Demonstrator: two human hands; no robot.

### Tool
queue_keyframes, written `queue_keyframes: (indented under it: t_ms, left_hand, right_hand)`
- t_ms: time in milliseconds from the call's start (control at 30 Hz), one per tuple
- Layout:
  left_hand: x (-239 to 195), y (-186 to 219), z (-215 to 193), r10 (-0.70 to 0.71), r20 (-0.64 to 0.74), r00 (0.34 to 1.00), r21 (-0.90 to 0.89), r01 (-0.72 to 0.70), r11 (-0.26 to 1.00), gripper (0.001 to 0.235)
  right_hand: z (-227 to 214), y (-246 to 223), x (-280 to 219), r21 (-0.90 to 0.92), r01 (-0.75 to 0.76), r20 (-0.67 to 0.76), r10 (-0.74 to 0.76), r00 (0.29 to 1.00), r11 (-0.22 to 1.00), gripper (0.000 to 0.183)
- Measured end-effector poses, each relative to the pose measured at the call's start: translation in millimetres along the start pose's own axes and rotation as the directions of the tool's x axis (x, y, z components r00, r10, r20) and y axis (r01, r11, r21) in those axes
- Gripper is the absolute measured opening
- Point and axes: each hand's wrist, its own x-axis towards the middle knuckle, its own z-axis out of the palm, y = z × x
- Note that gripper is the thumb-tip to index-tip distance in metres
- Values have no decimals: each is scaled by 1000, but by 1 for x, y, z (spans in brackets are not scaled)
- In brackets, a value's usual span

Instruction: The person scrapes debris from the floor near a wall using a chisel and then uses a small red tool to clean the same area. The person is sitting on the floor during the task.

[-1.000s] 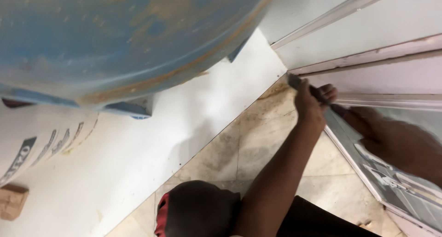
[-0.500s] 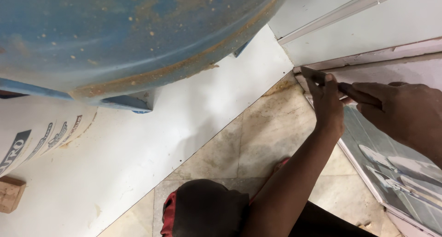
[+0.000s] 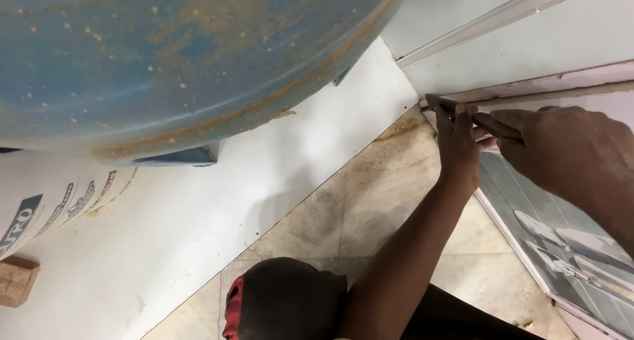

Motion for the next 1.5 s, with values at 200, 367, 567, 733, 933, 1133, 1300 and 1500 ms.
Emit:
queue_keyframes:
  t_ms: [200,367,567,733,933,1133,1300,1500]
  left_hand:
    - [3,9,8,-51,-28,998,19,52,998,65]
    - [4,6,3,-28,-5,1000,13,28,1000,55]
    - [5,6,0,4,17,1000,44,-5,999,52]
    - [4,14,4,-12,5,1000,55,12,998,54]
    - [11,12,3,14,-3,1000,75,-14,997,55]
    - [8,11,2,-12,-18,1000,97,14,995,62]
    - [11,15,0,1,-8,1000,125,0,992,72]
    - [12,10,1,-50,-29,998,100,52,994,76]
  right_hand:
    - [-21,7,6,-10,80,-5,-80,997,997,47]
    - [-20,-4,0,-21,8,80,-6,997,1000,43]
    - [-15,1,6,9,0,84,-1,996,1000,43]
    - [-11,5,12,39,18,-1,-18,1000,999,40]
    - [-14,3,11,46,32,-22,-31,999,998,42]
    - [-26,1,11,67,37,5,-37,999,997,40]
    - [-16,6,15,90,-14,-15,16,1000,996,40]
    - [-3,14,15,158,-36,-37,43,998,987,39]
